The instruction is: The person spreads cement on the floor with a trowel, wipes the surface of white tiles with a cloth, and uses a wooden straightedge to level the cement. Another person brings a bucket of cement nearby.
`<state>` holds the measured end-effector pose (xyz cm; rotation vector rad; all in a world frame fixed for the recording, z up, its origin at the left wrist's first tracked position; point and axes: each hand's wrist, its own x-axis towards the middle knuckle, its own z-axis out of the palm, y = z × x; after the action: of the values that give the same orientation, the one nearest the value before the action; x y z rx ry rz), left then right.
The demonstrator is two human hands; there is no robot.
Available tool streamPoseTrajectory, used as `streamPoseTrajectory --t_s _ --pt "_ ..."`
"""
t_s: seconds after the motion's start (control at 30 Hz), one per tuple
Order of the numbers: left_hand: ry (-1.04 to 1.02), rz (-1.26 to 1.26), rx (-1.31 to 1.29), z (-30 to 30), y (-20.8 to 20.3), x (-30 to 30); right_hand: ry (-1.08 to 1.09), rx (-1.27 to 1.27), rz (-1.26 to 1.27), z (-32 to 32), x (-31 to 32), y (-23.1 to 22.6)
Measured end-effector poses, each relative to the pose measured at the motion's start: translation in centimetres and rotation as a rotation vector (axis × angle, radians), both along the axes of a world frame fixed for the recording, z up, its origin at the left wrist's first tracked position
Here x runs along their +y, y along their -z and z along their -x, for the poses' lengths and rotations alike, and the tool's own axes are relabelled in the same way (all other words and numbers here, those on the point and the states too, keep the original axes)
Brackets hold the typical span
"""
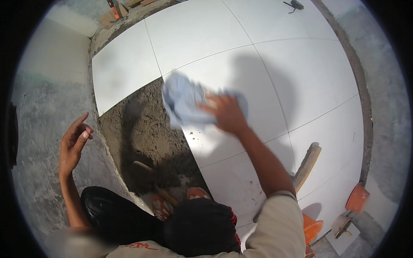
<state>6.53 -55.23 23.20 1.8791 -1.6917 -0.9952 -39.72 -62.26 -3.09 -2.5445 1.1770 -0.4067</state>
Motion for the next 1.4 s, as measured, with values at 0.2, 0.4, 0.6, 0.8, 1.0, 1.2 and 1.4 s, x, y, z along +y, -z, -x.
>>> streamPoseTrajectory --t_s 0.2,0.4,0.6,0.8,1.0,1.2,1.4 --pt "-0.096 0.059 -0.026 -3.4 -0.9 3.0 -0.124 -0.034 -1.237 10.2 23.8 -10.4" --pt "-0.193 0.053 -0.062 -4.0 -3.1 4.6 1.010 -0.742 -0.646 20.1 14.5 -12.3" --pt "-0.279 0.159 -0.091 -4.6 -5.8 8.3 1.106 -0.328 -0.141 34.4 -9.8 0.8" --pt "-0.414 0.126 -0.296 -3.4 -10.2 12.5 1.031 0.145 0.138 2.5 -28.5 6.2" --pt "-0.356 0.083 -0.261 -2.6 -9.9 11.5 0.466 0.036 0.149 -17.3 -28.1 2.4" --pt "-0.312 0.084 -0.217 -3.2 -6.9 9.2 -0.052 -0.316 0.014 -17.0 -19.9 2.9" --pt "-0.192 0.122 -0.158 -2.2 -5.8 7.0 -0.213 -0.322 -0.112 -13.8 -6.9 -1.5"
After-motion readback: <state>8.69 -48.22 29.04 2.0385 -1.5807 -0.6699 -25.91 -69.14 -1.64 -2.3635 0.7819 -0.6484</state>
